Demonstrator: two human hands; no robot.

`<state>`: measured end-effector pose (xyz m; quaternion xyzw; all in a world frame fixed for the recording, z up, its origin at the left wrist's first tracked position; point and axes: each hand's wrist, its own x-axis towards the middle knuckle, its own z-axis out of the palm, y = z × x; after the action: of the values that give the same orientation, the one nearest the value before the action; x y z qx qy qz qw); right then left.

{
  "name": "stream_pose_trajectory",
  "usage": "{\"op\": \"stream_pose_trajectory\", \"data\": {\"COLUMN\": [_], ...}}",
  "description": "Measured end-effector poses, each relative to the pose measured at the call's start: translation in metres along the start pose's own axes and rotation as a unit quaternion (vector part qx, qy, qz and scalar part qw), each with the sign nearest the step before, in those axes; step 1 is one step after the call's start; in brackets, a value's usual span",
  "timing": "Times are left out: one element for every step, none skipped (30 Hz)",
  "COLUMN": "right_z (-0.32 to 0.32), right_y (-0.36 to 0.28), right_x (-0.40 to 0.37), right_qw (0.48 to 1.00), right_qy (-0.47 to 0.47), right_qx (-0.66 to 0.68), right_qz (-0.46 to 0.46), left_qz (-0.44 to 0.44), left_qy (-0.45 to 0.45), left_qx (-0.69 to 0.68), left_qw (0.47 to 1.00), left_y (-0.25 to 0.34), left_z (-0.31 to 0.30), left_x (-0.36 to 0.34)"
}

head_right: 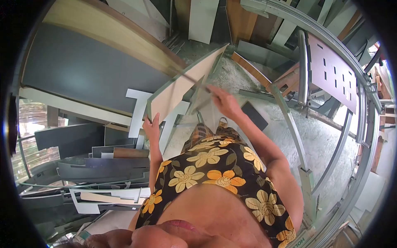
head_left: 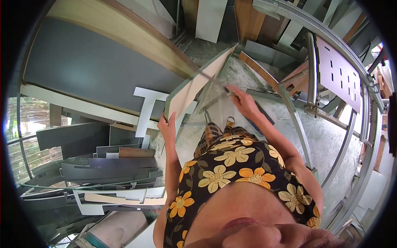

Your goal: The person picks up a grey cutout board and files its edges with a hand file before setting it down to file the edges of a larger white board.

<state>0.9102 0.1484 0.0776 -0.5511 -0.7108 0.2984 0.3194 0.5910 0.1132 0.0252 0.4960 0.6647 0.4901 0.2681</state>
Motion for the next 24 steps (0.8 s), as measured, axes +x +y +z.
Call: {"op": "stream_pose_trajectory", "data": {"right_z": [0.007, 0.018, 0.024, 0.031, 0.036, 0.042, 0.051, 0.059, 0.064, 0.068, 0.072, 0.083, 0.091, 0.088, 0.086, 0.087, 0.094, 0.1, 0.105, 0.115, 0.125, 0.134, 0.14, 0.149], "right_y": [-0.015, -0.033, -0.046, -0.059, -0.067, -0.068, -0.065, -0.061, -0.052, -0.041, -0.027, 0.0, 0.023, 0.032, 0.039, 0.042, 0.042, 0.038, 0.034, 0.028, 0.01, -0.005, -0.01, -0.018], "right_x": [0.0, -0.004, -0.007, -0.012, -0.015, -0.02, -0.026, -0.033, -0.037, -0.038, -0.037, -0.037, -0.037, -0.033, -0.03, -0.03, -0.032, -0.033, -0.034, -0.039, -0.046, -0.052, -0.059, -0.064], "right_qw": [0.999, 0.997, 0.995, 0.99, 0.985, 0.987, 0.989, 0.99, 0.992, 0.994, 0.995, 0.997, 0.999, 0.999, 0.993, 0.983, 0.987, 0.99, 0.993, 0.995, 0.995, 0.993, 0.995, 0.996], "right_qy": [-0.031, -0.062, -0.098, -0.134, -0.171, -0.155, -0.14, -0.124, -0.106, -0.09, -0.073, -0.046, -0.018, -0.03, -0.041, -0.052, -0.042, -0.031, -0.02, -0.04, -0.062, -0.085, -0.081, -0.076], "right_qx": [-0.007, -0.017, -0.014, -0.012, -0.01, -0.005, 0.0, 0.007, 0.008, 0.007, 0.004, -0.002, -0.007, -0.038, -0.068, -0.096, -0.09, -0.083, -0.077, -0.076, -0.077, -0.078, -0.063, -0.049], "right_qz": [-0.016, -0.031, -0.031, -0.031, -0.031, -0.042, -0.053, -0.062, -0.066, -0.068, -0.072, -0.059, -0.046, 0.019, 0.084, 0.149, 0.128, 0.106, 0.083, 0.057, 0.031, 0.004, -0.004, -0.012], "left_qz": [-0.005, -0.011, -0.018, -0.025, -0.033, -0.033, -0.032, -0.032, -0.033, -0.037, -0.04, -0.048, -0.056, -0.065, -0.072, -0.077, -0.082, -0.085, -0.105, -0.125, -0.147, -0.122, -0.098, -0.072], "left_qy": [-0.004, -0.007, -0.017, -0.025, -0.034, -0.033, -0.033, -0.034, -0.031, -0.028, -0.025, -0.024, -0.022, -0.021, -0.018, -0.024, -0.031, -0.037, -0.036, -0.036, -0.036, -0.021, -0.004, 0.013], "left_qx": [-0.001, -0.003, -0.006, -0.009, -0.012, -0.013, -0.013, -0.013, -0.007, -0.003, -0.002, -0.001, 0.001, 0.003, 0.007, 0.018, 0.029, 0.041, 0.018, -0.005, -0.029, -0.039, -0.048, -0.059], "left_qw": [1.0, 1.0, 1.0, 0.999, 0.999, 0.999, 0.999, 0.999, 0.999, 0.999, 0.999, 0.999, 0.998, 0.998, 0.997, 0.997, 0.996, 0.995, 0.994, 0.991, 0.988, 0.991, 0.994, 0.996], "left_y": [-0.002, -0.006, -0.009, -0.011, -0.014, -0.021, -0.027, -0.034, -0.038, -0.044, -0.051, -0.06, -0.072, -0.082, -0.088, -0.091, -0.095, -0.098, -0.102, -0.106, -0.109, -0.104, -0.097, -0.093], "left_z": [-0.006, -0.017, -0.025, -0.033, -0.042, -0.05, -0.059, -0.069, -0.078, -0.091, -0.103, -0.115, -0.129, -0.143, -0.156, -0.167, -0.181, -0.192, -0.202, -0.211, -0.217, -0.219, -0.217, -0.218], "left_x": [-0.007, -0.013, -0.018, -0.023, -0.027, -0.034, -0.04, -0.046, -0.052, -0.06, -0.068, -0.073, -0.08, -0.088, -0.095, -0.102, -0.107, -0.109, -0.108, -0.108, -0.11, -0.111, -0.113, -0.114]}}
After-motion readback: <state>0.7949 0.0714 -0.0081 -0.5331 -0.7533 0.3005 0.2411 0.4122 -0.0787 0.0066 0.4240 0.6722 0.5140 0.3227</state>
